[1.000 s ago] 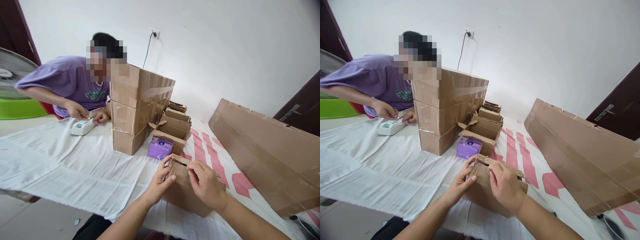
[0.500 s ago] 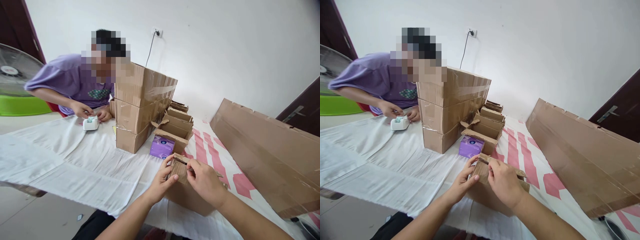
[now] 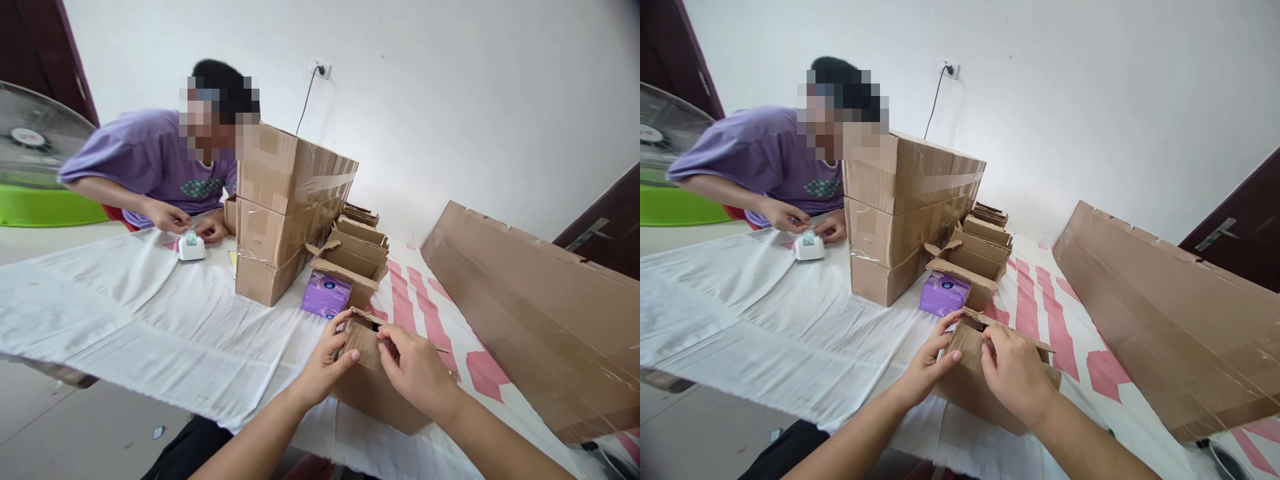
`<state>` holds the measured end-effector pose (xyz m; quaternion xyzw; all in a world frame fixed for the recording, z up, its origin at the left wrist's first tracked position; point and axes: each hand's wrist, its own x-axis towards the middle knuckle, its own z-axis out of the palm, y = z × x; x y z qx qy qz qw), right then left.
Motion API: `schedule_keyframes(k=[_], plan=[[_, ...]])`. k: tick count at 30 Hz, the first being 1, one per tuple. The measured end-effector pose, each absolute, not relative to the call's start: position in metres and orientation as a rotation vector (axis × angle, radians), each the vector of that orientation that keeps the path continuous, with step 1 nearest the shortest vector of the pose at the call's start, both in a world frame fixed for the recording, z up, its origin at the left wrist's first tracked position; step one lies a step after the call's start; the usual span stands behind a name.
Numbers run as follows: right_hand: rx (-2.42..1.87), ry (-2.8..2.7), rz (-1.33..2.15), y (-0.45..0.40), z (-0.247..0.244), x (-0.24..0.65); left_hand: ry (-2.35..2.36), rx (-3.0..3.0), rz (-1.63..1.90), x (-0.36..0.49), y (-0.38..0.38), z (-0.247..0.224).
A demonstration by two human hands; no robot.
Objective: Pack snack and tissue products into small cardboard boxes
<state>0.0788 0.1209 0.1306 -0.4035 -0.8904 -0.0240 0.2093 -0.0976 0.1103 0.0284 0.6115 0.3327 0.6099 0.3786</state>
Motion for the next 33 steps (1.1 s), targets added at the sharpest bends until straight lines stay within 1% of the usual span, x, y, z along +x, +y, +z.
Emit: schedule_keyframes(k=[12, 16, 19, 25, 28, 33], plan=[[-1.226, -2.525, -0.515, 0.114, 0.127, 0.068, 0.858, 1.577, 1.564, -0.098, 0.111, 0.027], [-1.204, -2.559, -0.602, 0.118, 0.126, 0.069, 0.88, 1.594, 1.563, -0.098, 0.11, 0.027], [-1.196, -2.528, -0.528, 0.124, 0.126, 0.075, 0.906, 1.603, 1.559, -0.098, 0.11, 0.028], [-1.076, -2.36, -0.205, 0.124, 0.126, 0.103, 0.967, 1.704, 1.503, -0.095, 0.108, 0.025], [-1.019, -2.265, -0.207, 0.119, 0.12, 0.117, 0.991, 1.835, 1.447, -0.089, 0.105, 0.023], [-1.056, -2.124, -0.192, 0.116, 0.115, 0.144, 1.032, 1.958, 1.459, -0.082, 0.102, 0.02]])
